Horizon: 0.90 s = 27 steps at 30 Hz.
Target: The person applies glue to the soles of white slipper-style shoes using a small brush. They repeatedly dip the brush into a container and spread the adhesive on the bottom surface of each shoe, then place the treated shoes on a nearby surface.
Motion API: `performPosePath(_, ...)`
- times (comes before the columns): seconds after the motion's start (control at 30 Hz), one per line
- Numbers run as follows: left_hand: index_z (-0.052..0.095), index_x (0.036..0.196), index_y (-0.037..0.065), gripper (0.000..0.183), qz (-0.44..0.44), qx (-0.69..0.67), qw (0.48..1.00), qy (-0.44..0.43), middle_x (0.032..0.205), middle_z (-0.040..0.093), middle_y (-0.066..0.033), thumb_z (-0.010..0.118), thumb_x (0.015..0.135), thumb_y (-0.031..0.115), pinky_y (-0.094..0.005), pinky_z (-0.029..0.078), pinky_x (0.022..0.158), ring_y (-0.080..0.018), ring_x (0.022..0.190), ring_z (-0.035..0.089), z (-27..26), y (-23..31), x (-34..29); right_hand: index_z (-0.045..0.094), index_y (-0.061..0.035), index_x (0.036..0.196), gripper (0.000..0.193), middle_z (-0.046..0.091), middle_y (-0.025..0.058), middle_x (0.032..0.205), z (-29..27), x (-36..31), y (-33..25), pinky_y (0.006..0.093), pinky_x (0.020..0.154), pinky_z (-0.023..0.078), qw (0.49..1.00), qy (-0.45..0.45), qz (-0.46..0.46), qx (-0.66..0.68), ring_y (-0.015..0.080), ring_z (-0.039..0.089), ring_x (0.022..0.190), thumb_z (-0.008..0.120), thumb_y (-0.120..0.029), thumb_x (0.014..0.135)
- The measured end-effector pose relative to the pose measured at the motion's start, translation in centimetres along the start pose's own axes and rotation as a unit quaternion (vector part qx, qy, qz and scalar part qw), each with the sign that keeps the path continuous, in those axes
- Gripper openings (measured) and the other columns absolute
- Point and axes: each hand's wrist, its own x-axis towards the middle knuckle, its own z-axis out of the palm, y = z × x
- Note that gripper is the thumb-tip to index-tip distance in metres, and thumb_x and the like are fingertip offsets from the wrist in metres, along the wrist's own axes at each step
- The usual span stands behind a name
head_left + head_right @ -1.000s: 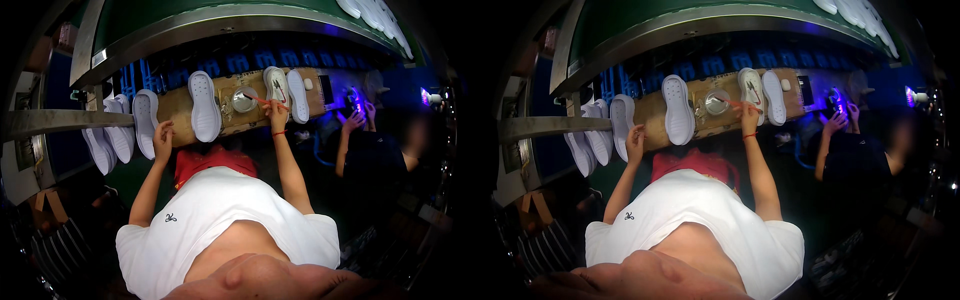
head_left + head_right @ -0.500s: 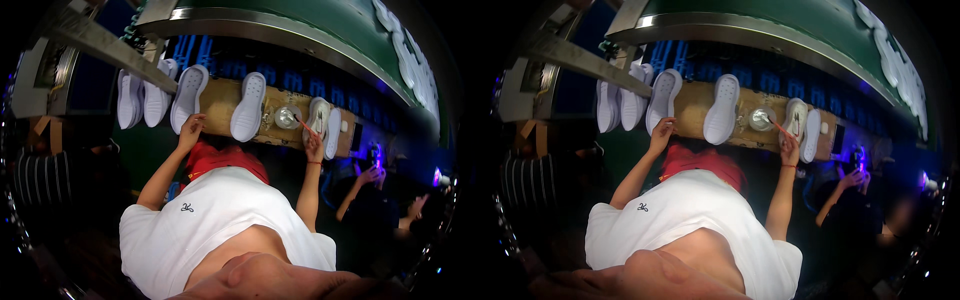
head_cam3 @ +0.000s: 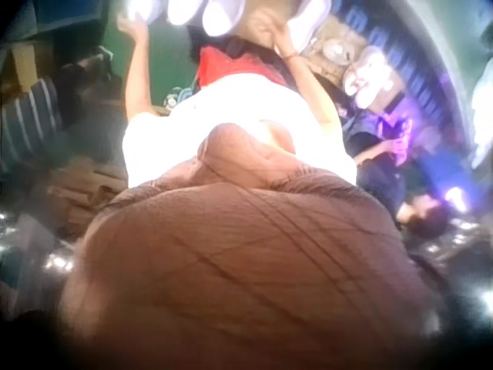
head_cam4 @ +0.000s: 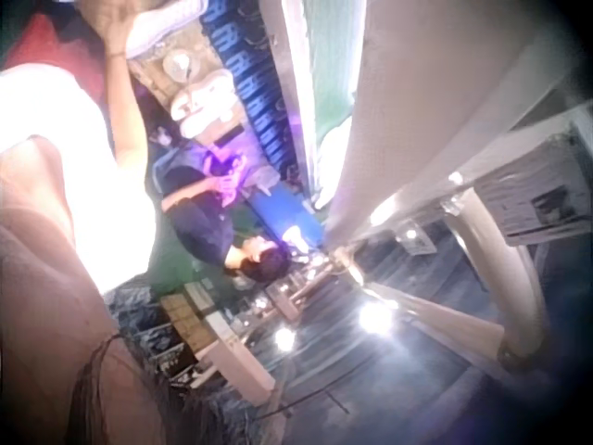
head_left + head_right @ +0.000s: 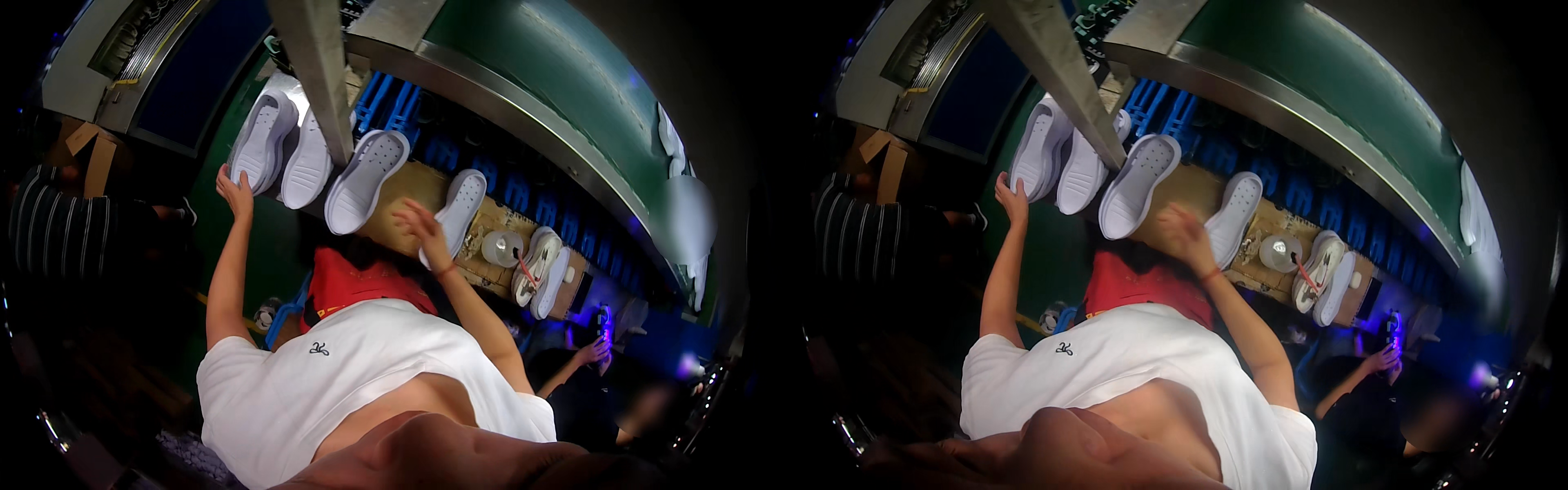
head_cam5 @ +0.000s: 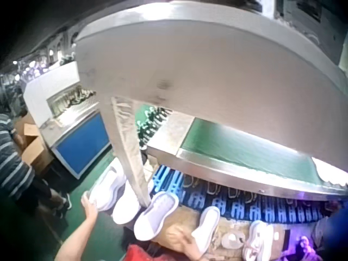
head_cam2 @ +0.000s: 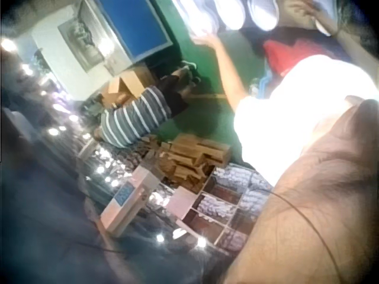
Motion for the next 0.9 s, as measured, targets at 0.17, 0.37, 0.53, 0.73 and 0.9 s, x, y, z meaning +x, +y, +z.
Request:
performPosePath(0.17, 0.045, 0.126, -0.006, 0.065, -0.112, -0.037, 0.978, -0.172, 0.128, 0.048, -0.0230, 0.059, 0.087, 0.044, -0.0390, 0.034, 0.102, -0.0356, 0.120, 0.044, 2.1, -5.7, 5.7, 0.028, 0.0073, 0.138, 0.071, 0.057, 0.0129, 0.117, 9.4, 11.4, 5.3, 0.0275, 0.088, 0.045, 0.941, -0.043, -0.028, -0.335, 0.0179, 0.057, 0.097, 0.054, -0.041, 0.093)
performPosePath(0.37, 0.055, 0.122, -0.005, 0.081, -0.166, -0.136, 0.919, -0.332, 0.121, 0.057, -0.0225, 0.070, 0.072, 0.056, -0.0355, 0.043, 0.094, -0.0295, 0.111, 0.056, 4.6, -8.0, 9.0, 0.056, 0.0154, 0.108, 0.060, 0.059, 0.0073, 0.088, 11.1, 20.6, 12.3, 0.0286, 0.068, 0.043, 0.962, 0.072, 0.218, -0.149, 0.0157, 0.052, 0.075, 0.068, -0.039, 0.084)
performPosePath(0.53, 0.059, 0.118, 0.001, 0.074, -0.223, -0.211, 0.867, -0.393, 0.105, 0.065, -0.0135, 0.079, 0.066, 0.049, -0.0323, 0.048, 0.084, -0.0209, 0.095, 0.063, 4.8, -6.1, 10.1, 0.061, 0.0131, 0.107, 0.054, 0.065, 0.0157, 0.102, 12.9, 22.4, 13.5, 0.0304, 0.083, 0.046, 0.962, 0.178, 0.200, -0.045, 0.0224, 0.061, 0.092, 0.077, -0.028, 0.075)
performPosePath(0.73, 0.055, 0.120, -0.001, 0.077, -0.228, -0.188, 0.840, -0.456, 0.108, 0.063, -0.0150, 0.081, 0.064, 0.046, -0.0338, 0.048, 0.084, -0.0227, 0.097, 0.062, 4.3, -4.1, 11.9, 0.063, 0.0113, 0.102, 0.047, 0.066, 0.0159, 0.100, 15.8, 22.3, 11.8, 0.0299, 0.081, 0.049, 0.957, 0.184, 0.194, -0.111, 0.0230, 0.064, 0.088, 0.081, -0.016, 0.068)
performPosePath(0.9, 0.043, 0.129, 0.000, 0.091, -0.200, -0.188, 0.817, -0.506, 0.114, 0.059, -0.0168, 0.085, 0.060, 0.041, -0.0348, 0.046, 0.089, -0.0243, 0.103, 0.059, 3.6, -4.2, 11.4, 0.059, 0.0080, 0.110, 0.045, 0.065, 0.0144, 0.103, 14.9, 22.4, 13.1, 0.0315, 0.088, 0.048, 0.974, 0.128, 0.188, -0.002, 0.0232, 0.064, 0.090, 0.076, -0.007, 0.071)
